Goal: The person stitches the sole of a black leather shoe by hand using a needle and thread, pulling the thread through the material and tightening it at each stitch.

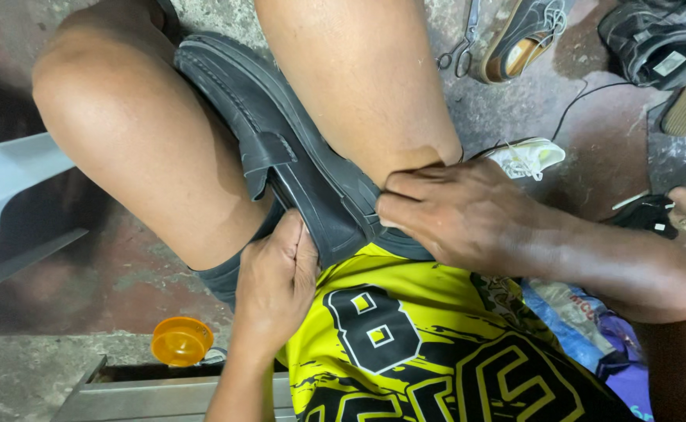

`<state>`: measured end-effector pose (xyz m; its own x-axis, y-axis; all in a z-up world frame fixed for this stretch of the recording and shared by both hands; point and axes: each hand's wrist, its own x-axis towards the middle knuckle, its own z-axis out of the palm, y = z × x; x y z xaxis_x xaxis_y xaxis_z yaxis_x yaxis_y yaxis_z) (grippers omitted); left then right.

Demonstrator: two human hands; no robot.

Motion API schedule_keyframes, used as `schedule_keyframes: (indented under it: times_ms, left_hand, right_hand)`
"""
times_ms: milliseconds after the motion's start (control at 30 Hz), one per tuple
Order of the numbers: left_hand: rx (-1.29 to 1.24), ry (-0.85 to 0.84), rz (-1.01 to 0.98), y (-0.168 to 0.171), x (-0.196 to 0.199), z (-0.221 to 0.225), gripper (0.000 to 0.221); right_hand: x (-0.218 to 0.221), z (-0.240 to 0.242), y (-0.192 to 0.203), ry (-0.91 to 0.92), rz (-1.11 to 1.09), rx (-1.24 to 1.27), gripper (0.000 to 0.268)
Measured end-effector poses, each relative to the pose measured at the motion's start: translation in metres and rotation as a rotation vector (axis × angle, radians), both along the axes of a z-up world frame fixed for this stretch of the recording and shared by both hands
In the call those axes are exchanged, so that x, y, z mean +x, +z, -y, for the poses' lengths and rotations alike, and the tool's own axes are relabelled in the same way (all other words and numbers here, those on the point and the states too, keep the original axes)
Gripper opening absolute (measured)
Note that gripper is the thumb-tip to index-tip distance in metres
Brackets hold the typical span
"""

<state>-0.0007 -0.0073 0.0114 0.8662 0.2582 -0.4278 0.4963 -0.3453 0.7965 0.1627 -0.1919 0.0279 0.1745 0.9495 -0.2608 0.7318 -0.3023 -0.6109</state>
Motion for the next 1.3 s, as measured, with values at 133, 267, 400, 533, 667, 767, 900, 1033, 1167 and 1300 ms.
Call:
schedule_keyframes:
  times_ms: [133, 267, 400, 533, 667, 767, 900, 1033, 1167, 1300]
  left_hand:
    - [-0.209, -0.085, -0.133, 0.001, 0.006, -0.008, 0.017]
    - [-0.289, -0.129, -0.172, -0.007, 0.009, -0.012, 0.011]
    - [-0.355, -0.081, -0.281, -0.012, 0.010, -0.012, 0.012]
    - [-0.384, -0.101, -0.327, -0.022, 0.006, -0.015, 0.009]
    - [-0.304, -0.165, -0.489, -0.033, 0.007, -0.017, 0.017]
    - [-0.356, -0.209, -0.511, -0.040, 0.015, -0.021, 0.018]
    - [-0.320, -0.329, -0.512, -0.033, 0.018, -0.022, 0.016]
    - [-0.366, -0.308, -0.481, -0.027, 0.024, -0.018, 0.012]
    - [-0.237, -0.425, -0.287, -0.032, 0.030, -0.012, 0.013]
    - [-0.257, -0.420, -0.215, -0.026, 0.027, -0.009, 0.011]
  right_hand:
    - [-0.006, 0.009, 0.003, -0.015, 0.051, 0.077, 0.018]
    - [-0.007, 0.013, 0.001, -0.001, 0.047, 0.081, 0.030]
    - [-0.006, 0.012, 0.005, 0.007, 0.026, 0.078, 0.037]
    - [-0.003, 0.014, 0.008, 0.045, 0.037, 0.047, 0.038]
    - [-0.015, 0.013, 0.012, -0.004, 0.071, 0.089, 0.029]
    - [-0.015, 0.012, 0.019, -0.056, 0.027, 0.091, 0.034]
    - [-0.027, 0.009, 0.026, -0.075, 0.200, 0.006, 0.021]
    - [-0.028, 0.005, 0.031, -0.004, 0.357, -0.059, 0.016]
    - [-0.014, 0.009, 0.018, 0.018, 0.310, -0.057, 0.019]
    - [-0.002, 0.021, 0.012, 0.014, 0.322, -0.042, 0.030]
